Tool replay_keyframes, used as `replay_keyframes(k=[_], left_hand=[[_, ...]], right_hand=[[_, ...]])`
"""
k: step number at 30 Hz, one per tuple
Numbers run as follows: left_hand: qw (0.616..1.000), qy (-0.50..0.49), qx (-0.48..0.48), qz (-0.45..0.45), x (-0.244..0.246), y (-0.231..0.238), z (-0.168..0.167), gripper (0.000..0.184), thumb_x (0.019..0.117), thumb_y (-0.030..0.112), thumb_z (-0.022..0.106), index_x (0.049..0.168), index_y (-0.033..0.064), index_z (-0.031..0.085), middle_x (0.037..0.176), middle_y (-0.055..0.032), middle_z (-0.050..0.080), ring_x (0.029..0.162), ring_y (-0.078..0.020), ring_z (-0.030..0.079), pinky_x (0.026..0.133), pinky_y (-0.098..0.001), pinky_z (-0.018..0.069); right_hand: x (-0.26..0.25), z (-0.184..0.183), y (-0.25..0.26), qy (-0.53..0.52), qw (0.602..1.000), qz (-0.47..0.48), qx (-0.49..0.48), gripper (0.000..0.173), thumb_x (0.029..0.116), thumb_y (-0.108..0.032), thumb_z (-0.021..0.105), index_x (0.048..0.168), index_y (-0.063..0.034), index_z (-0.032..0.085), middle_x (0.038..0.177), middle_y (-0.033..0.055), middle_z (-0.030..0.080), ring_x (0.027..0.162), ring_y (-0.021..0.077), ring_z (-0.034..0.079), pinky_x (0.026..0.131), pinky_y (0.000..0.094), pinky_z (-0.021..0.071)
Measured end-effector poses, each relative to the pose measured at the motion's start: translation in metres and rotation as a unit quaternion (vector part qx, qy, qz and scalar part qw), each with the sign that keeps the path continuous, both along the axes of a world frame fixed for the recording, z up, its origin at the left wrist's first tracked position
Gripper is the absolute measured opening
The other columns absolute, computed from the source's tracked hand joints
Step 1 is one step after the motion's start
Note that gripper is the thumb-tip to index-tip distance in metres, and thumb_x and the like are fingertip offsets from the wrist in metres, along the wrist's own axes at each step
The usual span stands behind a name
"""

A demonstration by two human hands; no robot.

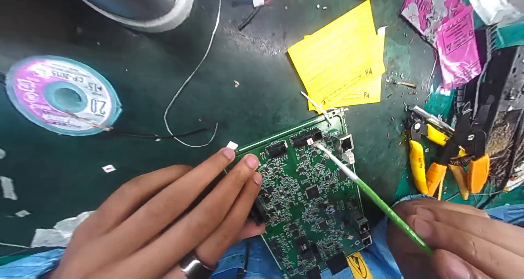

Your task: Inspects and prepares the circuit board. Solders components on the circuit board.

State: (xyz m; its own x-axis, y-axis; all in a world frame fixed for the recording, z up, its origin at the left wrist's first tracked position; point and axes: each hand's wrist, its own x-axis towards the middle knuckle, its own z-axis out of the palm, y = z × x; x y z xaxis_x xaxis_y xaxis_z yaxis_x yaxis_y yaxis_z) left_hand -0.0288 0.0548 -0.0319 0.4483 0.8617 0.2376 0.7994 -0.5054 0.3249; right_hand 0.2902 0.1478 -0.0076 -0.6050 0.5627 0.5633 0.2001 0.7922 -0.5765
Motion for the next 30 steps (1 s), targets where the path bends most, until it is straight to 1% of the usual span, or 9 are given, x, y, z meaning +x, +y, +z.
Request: replay_keyframes(k=[3, 9, 13, 15, 19, 23, 25, 28, 30], left_hand=[[1.000, -0.004, -0.002, 0.007, 0.001, 0.000, 0.001, 0.051, 0.1019, 0.043, 0.062, 0.138, 0.0072, 0.059, 0.141, -0.0158, 0.064, 0.123, -0.0336, 0.063, 0.092, -0.0438, 0.0501], [1.000, -0.015, 0.008, 0.016, 0.003, -0.001, -0.001, 0.052, 0.1007, 0.043, 0.064, 0.138, 0.0072, 0.060, 0.139, -0.0155, 0.065, 0.123, -0.0333, 0.063, 0.093, -0.0441, 0.0503], [0.998, -0.029, 0.048, 0.007, 0.004, 0.001, -0.004, 0.048, 0.1026, 0.040, 0.061, 0.135, 0.0046, 0.062, 0.138, -0.0150, 0.066, 0.127, -0.0314, 0.061, 0.097, -0.0427, 0.0498], [0.996, -0.030, 0.082, 0.007, 0.006, 0.004, -0.006, 0.046, 0.1037, 0.040, 0.060, 0.132, 0.0032, 0.064, 0.135, -0.0156, 0.067, 0.126, -0.0302, 0.062, 0.098, -0.0416, 0.0498], [0.991, -0.006, 0.133, -0.002, 0.009, 0.003, -0.009, 0.046, 0.1053, 0.041, 0.056, 0.127, 0.0012, 0.066, 0.131, -0.0170, 0.069, 0.123, -0.0300, 0.064, 0.097, -0.0400, 0.0515], [0.989, 0.001, 0.145, -0.010, 0.010, 0.003, -0.007, 0.047, 0.1056, 0.042, 0.056, 0.126, 0.0001, 0.067, 0.130, -0.0183, 0.070, 0.121, -0.0302, 0.066, 0.098, -0.0406, 0.0533], [0.989, 0.001, 0.151, -0.013, 0.010, 0.003, -0.007, 0.048, 0.1054, 0.043, 0.056, 0.125, 0.0003, 0.067, 0.129, -0.0185, 0.070, 0.119, -0.0301, 0.067, 0.098, -0.0406, 0.0542], [0.988, -0.002, 0.153, -0.019, 0.010, 0.004, -0.007, 0.048, 0.1050, 0.043, 0.057, 0.124, -0.0002, 0.068, 0.129, -0.0192, 0.069, 0.118, -0.0305, 0.067, 0.098, -0.0407, 0.0545], [0.988, -0.002, 0.153, -0.016, 0.007, 0.002, -0.006, 0.049, 0.1044, 0.043, 0.057, 0.124, 0.0002, 0.069, 0.128, -0.0190, 0.070, 0.118, -0.0305, 0.067, 0.098, -0.0409, 0.0546]], right_hand=[[-0.005, 0.005, -0.001, -0.020, 0.999, 0.024, -0.029, 0.017, 0.1001, -0.017, 0.064, 0.110, -0.0034, 0.065, 0.096, 0.0078, 0.068, 0.093, 0.0153, 0.070, 0.083, 0.0243, 0.0578], [-0.003, -0.004, 0.004, -0.007, 0.999, -0.026, 0.026, 0.016, 0.1026, -0.018, 0.060, 0.107, -0.0029, 0.064, 0.096, 0.0070, 0.066, 0.093, 0.0135, 0.070, 0.083, 0.0246, 0.0593], [0.018, 0.006, 0.005, 0.041, 0.994, -0.090, 0.038, 0.021, 0.1061, -0.025, 0.052, 0.115, -0.0119, 0.066, 0.102, -0.0029, 0.068, 0.096, 0.0078, 0.070, 0.082, 0.0221, 0.0590], [0.025, 0.021, 0.008, 0.054, 0.986, -0.153, 0.040, 0.021, 0.1049, -0.030, 0.057, 0.115, -0.0181, 0.071, 0.102, -0.0084, 0.071, 0.096, 0.0061, 0.070, 0.082, 0.0219, 0.0582], [0.009, 0.061, 0.030, 0.060, 0.981, -0.179, 0.047, 0.014, 0.0963, -0.022, 0.073, 0.107, -0.0142, 0.077, 0.106, 0.0007, 0.071, 0.097, 0.0151, 0.069, 0.081, 0.0304, 0.0591], [-0.080, 0.084, 0.092, 0.080, 0.981, -0.108, 0.137, 0.017, 0.0976, -0.008, 0.070, 0.110, 0.0013, 0.075, 0.107, 0.0138, 0.072, 0.097, 0.0177, 0.071, 0.084, 0.0330, 0.0618], [-0.121, 0.075, 0.125, 0.078, 0.978, -0.116, 0.154, 0.018, 0.1005, -0.013, 0.066, 0.107, -0.0008, 0.077, 0.101, 0.0128, 0.073, 0.091, 0.0156, 0.072, 0.081, 0.0304, 0.0616], [-0.159, 0.055, 0.164, 0.005, 0.983, -0.135, 0.123, 0.022, 0.1011, -0.015, 0.061, 0.109, -0.0036, 0.078, 0.103, 0.0132, 0.073, 0.095, 0.0202, 0.070, 0.086, 0.0330, 0.0581], [-0.167, 0.052, 0.172, -0.118, 0.984, -0.125, 0.055, 0.031, 0.0986, -0.014, 0.062, 0.126, -0.0022, 0.071, 0.116, 0.0184, 0.069, 0.105, 0.0278, 0.068, 0.095, 0.0401, 0.0550]])
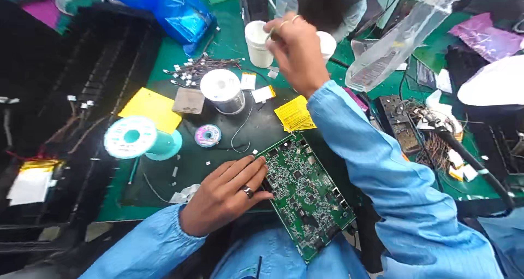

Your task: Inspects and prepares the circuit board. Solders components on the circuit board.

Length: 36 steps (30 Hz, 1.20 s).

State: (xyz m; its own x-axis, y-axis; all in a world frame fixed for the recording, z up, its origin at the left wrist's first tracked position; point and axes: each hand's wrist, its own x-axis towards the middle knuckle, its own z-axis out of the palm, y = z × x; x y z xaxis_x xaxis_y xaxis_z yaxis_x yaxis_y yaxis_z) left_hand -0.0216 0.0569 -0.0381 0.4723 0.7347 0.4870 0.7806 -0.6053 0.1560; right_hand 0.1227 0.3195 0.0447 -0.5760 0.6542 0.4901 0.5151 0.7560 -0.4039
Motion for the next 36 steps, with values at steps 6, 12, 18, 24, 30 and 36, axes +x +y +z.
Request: replay_keyframes(k=[6, 12, 18, 24, 30, 36], left_hand=[[0.998, -0.019, -0.050, -0.024, 0.000, 0.001, 0.003, 0.050, 0.1026, 0.043, 0.061, 0.130, 0.0013, 0.066, 0.129, -0.0220, 0.068, 0.120, -0.0356, 0.065, 0.100, -0.0441, 0.0509], [0.997, 0.003, -0.075, -0.031, -0.002, -0.001, 0.007, 0.053, 0.0987, 0.041, 0.068, 0.135, 0.0021, 0.063, 0.132, -0.0229, 0.065, 0.119, -0.0377, 0.063, 0.100, -0.0446, 0.0489], [0.997, 0.013, -0.071, -0.032, 0.000, 0.001, 0.009, 0.053, 0.0990, 0.042, 0.067, 0.135, 0.0038, 0.063, 0.133, -0.0218, 0.065, 0.119, -0.0378, 0.063, 0.099, -0.0461, 0.0482], [0.995, -0.008, -0.095, -0.016, -0.004, -0.010, 0.016, 0.054, 0.0990, 0.043, 0.067, 0.138, 0.0062, 0.061, 0.137, -0.0208, 0.063, 0.127, -0.0362, 0.059, 0.107, -0.0442, 0.0439], [0.995, -0.038, -0.083, 0.031, -0.022, -0.028, 0.020, 0.049, 0.1007, 0.039, 0.064, 0.134, 0.0037, 0.063, 0.133, -0.0198, 0.065, 0.128, -0.0344, 0.058, 0.111, -0.0417, 0.0421], [0.989, -0.059, -0.034, 0.130, -0.033, -0.049, 0.018, 0.040, 0.1008, 0.034, 0.066, 0.131, 0.0070, 0.068, 0.128, -0.0201, 0.070, 0.123, -0.0372, 0.064, 0.106, -0.0495, 0.0490]], right_hand=[[0.099, 0.024, -0.118, 0.018, 0.998, 0.028, -0.049, 0.061, 0.0876, -0.012, 0.079, 0.144, -0.0010, 0.058, 0.117, 0.0135, 0.070, 0.095, 0.0179, 0.070, 0.081, 0.0329, 0.0603], [0.243, -0.042, -0.219, 0.439, 0.839, -0.107, -0.304, 0.035, 0.0983, -0.019, 0.070, 0.129, -0.0018, 0.065, 0.096, 0.0085, 0.076, 0.080, 0.0152, 0.074, 0.071, 0.0311, 0.0636], [0.318, -0.047, -0.183, 0.551, 0.759, -0.218, -0.270, 0.041, 0.1014, -0.015, 0.061, 0.141, -0.0135, 0.050, 0.105, 0.0061, 0.071, 0.083, 0.0148, 0.071, 0.073, 0.0291, 0.0617], [0.321, -0.057, -0.138, 0.383, 0.880, -0.225, -0.167, 0.019, 0.1015, -0.013, 0.063, 0.119, -0.0067, 0.059, 0.093, 0.0041, 0.073, 0.076, 0.0164, 0.073, 0.065, 0.0321, 0.0637], [0.346, -0.077, -0.165, 0.306, 0.930, -0.202, -0.014, 0.019, 0.0946, -0.015, 0.067, 0.113, -0.0132, 0.066, 0.090, -0.0056, 0.071, 0.071, 0.0065, 0.066, 0.061, 0.0258, 0.0582], [0.365, -0.074, -0.181, 0.221, 0.957, -0.183, -0.047, 0.014, 0.0971, -0.012, 0.065, 0.109, -0.0062, 0.071, 0.098, -0.0032, 0.074, 0.077, 0.0041, 0.068, 0.066, 0.0235, 0.0588]])
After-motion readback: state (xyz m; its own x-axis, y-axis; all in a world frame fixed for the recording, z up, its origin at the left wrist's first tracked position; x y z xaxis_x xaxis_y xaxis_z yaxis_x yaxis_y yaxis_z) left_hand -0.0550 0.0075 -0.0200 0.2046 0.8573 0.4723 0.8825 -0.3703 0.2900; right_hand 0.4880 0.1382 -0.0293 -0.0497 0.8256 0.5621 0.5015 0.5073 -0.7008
